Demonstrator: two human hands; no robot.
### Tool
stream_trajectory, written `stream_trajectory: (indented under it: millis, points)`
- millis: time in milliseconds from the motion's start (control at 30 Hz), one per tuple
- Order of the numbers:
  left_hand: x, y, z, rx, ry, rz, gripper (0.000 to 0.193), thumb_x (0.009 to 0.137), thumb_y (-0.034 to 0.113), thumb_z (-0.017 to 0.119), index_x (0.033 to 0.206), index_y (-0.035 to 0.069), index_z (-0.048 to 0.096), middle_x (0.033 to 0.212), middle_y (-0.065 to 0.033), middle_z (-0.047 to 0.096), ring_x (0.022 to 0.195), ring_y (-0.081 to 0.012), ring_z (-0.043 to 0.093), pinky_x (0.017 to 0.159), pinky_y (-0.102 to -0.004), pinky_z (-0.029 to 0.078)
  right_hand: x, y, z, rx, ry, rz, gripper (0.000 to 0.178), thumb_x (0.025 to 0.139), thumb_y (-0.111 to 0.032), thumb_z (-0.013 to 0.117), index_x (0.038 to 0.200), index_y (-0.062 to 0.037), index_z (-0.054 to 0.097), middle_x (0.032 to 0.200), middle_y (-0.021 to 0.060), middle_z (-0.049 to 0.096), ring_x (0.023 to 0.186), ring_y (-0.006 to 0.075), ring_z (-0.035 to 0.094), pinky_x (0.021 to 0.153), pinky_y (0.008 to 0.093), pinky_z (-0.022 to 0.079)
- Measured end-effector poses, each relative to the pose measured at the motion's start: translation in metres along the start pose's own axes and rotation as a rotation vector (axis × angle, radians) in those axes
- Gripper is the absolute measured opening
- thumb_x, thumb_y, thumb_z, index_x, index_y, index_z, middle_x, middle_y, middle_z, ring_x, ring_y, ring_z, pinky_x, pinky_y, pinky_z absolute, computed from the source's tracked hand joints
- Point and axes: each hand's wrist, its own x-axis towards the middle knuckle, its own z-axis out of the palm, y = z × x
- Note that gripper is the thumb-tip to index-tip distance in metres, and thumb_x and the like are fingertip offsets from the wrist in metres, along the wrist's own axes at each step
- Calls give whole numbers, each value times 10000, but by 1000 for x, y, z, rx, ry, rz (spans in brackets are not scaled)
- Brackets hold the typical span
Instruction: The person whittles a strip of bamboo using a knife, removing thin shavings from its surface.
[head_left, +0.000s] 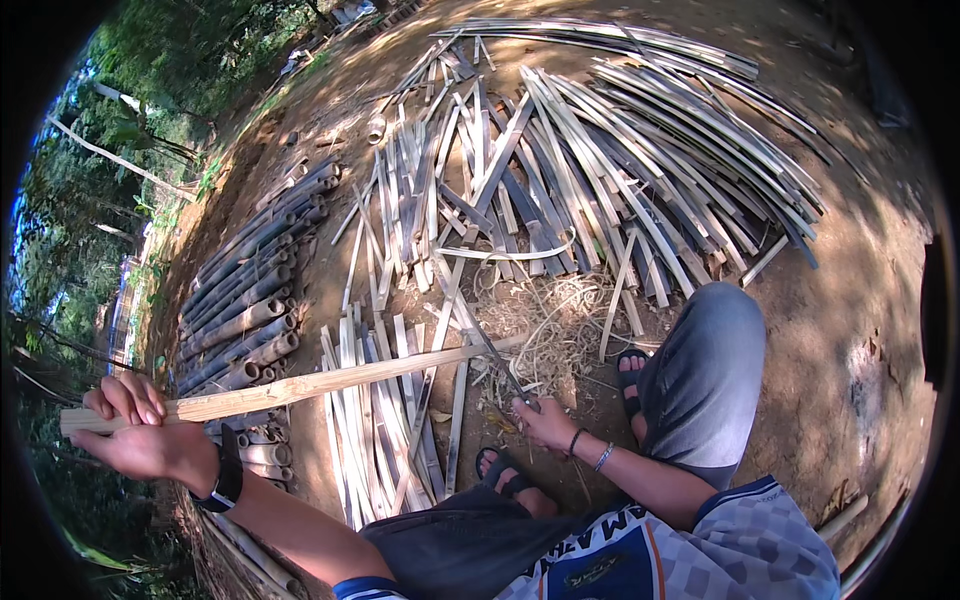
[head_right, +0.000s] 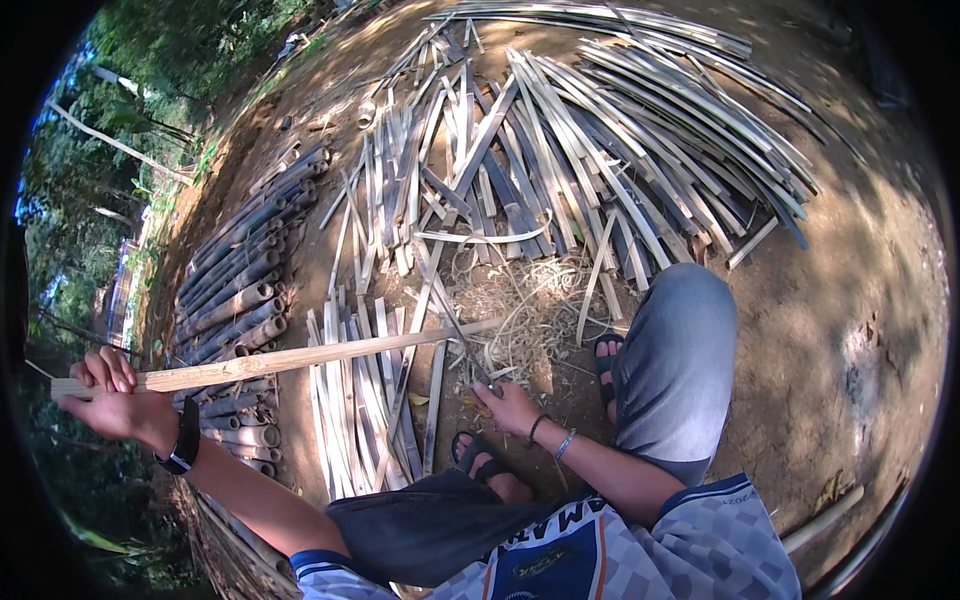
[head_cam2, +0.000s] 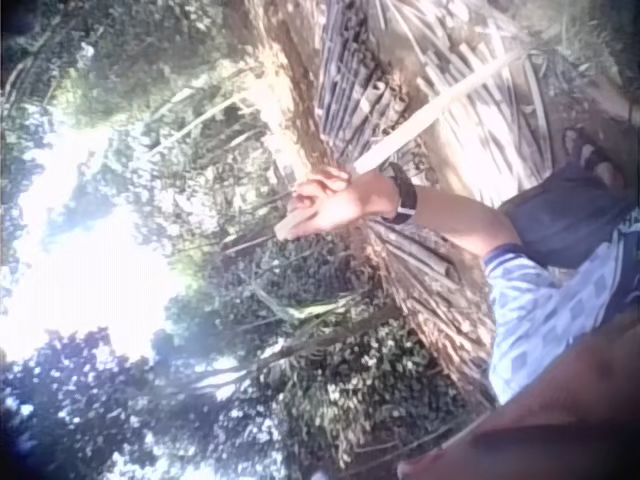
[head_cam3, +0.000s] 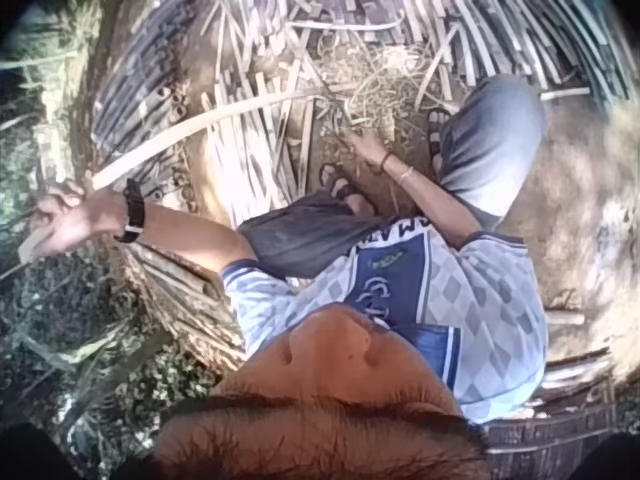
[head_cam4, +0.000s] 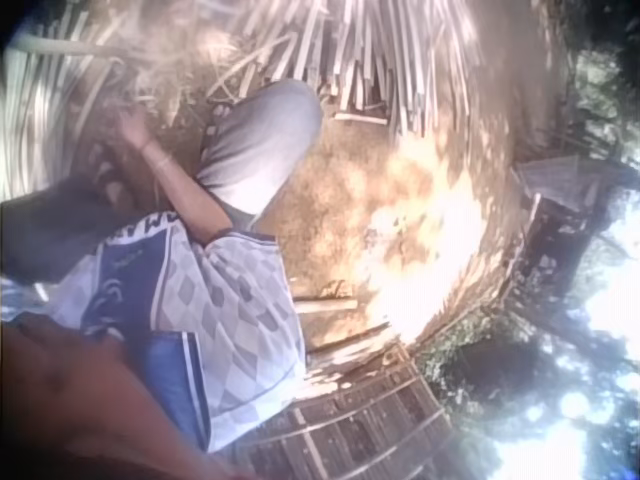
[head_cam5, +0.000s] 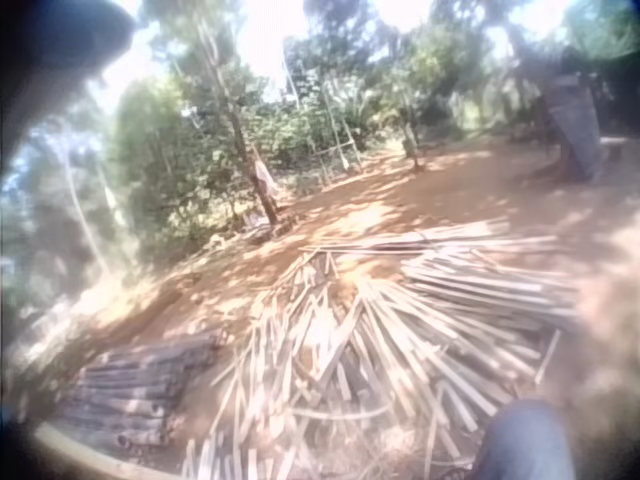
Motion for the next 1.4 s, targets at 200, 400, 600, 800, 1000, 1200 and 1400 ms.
stream_trajectory:
  millis: [200,400,600,800,1000,1200,1400]
  points:
    - [-1,-2,17,2,-35,9,444,991,435,168,746,102,330,554,-6,278,414,-94,268,362,-196,244,8,9,1,105,-24,22,522,945,-516,397,719,-51,464,471,10,389,327,102,359,315,263,307]
    - [3,-10,62,155,119,82,429,989,432,173,758,102,320,515,4,268,389,-98,250,368,-214,232,13,12,3,179,-24,98,552,948,-547,336,739,-52,463,473,26,389,316,120,357,309,276,315]
    - [0,-14,80,140,145,104,403,991,410,182,759,103,301,541,8,264,425,-87,234,392,-219,236,8,-5,-3,184,-57,66,540,963,-517,317,752,-43,465,478,25,389,315,123,355,310,278,316]
    - [-1,-9,84,126,155,63,404,989,420,190,763,103,299,537,11,256,415,-87,224,402,-218,231,12,-7,1,131,-42,27,529,964,-506,328,744,-45,464,474,26,390,317,122,360,307,278,318]
    - [-1,-6,88,107,167,65,408,989,422,192,755,108,305,528,15,273,400,-81,234,395,-207,244,13,-1,-2,190,-49,90,529,963,-508,333,744,-43,457,478,31,393,323,128,373,314,278,327]
    - [-3,-5,86,140,175,79,409,988,427,195,757,106,302,533,16,280,403,-79,243,391,-201,236,-18,-64,4,153,-69,-186,531,975,-490,315,765,-29,474,494,26,415,343,114,393,330,255,330]
    - [15,-25,65,-321,20,242,454,1001,417,256,735,90,426,449,-2,382,287,-104,343,229,-216,310,-7,-13,-5,33,31,-73,525,977,-472,316,729,-38,475,486,22,420,354,112,407,338,250,334]
